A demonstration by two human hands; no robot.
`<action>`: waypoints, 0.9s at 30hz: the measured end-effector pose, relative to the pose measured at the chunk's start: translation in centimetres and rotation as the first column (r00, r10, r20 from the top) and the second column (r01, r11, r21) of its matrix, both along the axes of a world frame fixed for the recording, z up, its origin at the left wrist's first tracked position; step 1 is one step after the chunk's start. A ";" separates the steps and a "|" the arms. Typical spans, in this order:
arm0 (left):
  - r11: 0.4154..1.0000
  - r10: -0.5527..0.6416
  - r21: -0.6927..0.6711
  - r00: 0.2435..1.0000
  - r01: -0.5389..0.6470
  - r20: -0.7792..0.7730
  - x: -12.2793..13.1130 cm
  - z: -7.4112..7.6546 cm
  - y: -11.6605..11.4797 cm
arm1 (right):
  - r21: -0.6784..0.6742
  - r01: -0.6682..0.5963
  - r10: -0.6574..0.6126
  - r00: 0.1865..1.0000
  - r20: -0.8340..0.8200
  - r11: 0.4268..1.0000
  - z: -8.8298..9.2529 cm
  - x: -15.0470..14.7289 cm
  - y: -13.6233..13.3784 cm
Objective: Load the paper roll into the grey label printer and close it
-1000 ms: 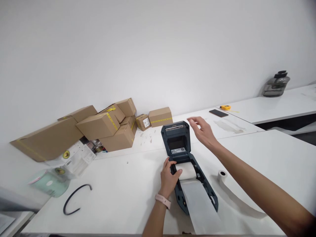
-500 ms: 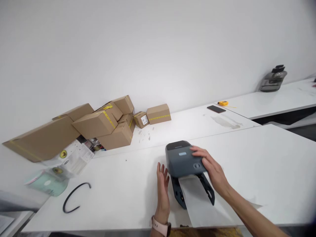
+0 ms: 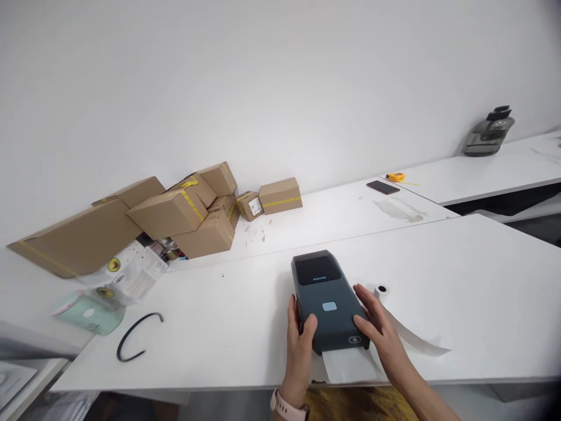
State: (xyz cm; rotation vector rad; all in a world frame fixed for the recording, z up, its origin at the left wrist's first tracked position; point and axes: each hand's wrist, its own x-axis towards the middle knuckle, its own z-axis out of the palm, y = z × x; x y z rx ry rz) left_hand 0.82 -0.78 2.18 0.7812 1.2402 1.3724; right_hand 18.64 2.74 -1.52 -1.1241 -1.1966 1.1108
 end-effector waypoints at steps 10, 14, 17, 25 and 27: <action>0.999 0.010 0.034 0.998 -0.008 -0.069 -0.4 -1.8 0.2 | -0.072 -0.027 0.028 0.999 0.017 0.997 -2.4 -0.1 -0.6; 0.997 0.042 0.070 0.995 -0.036 -0.088 -0.3 -1.9 0.6 | -0.044 0.001 -0.001 1.000 -0.007 0.999 -3.0 -0.4 -0.8; 0.995 0.033 0.097 0.995 -0.024 -0.090 -0.1 -1.2 0.9 | -0.024 0.001 -0.001 1.000 -0.001 1.000 -2.8 -0.6 -0.9; 0.942 0.316 0.021 0.860 -0.336 -0.400 0.6 -4.7 -6.8 | 0.182 -0.082 0.043 0.978 0.205 0.980 -0.3 0.1 -1.6; 0.962 0.197 -0.096 0.892 -0.256 -0.407 1.3 -6.8 -8.7 | 0.212 -0.082 0.027 0.968 0.249 0.974 -0.3 0.4 -1.7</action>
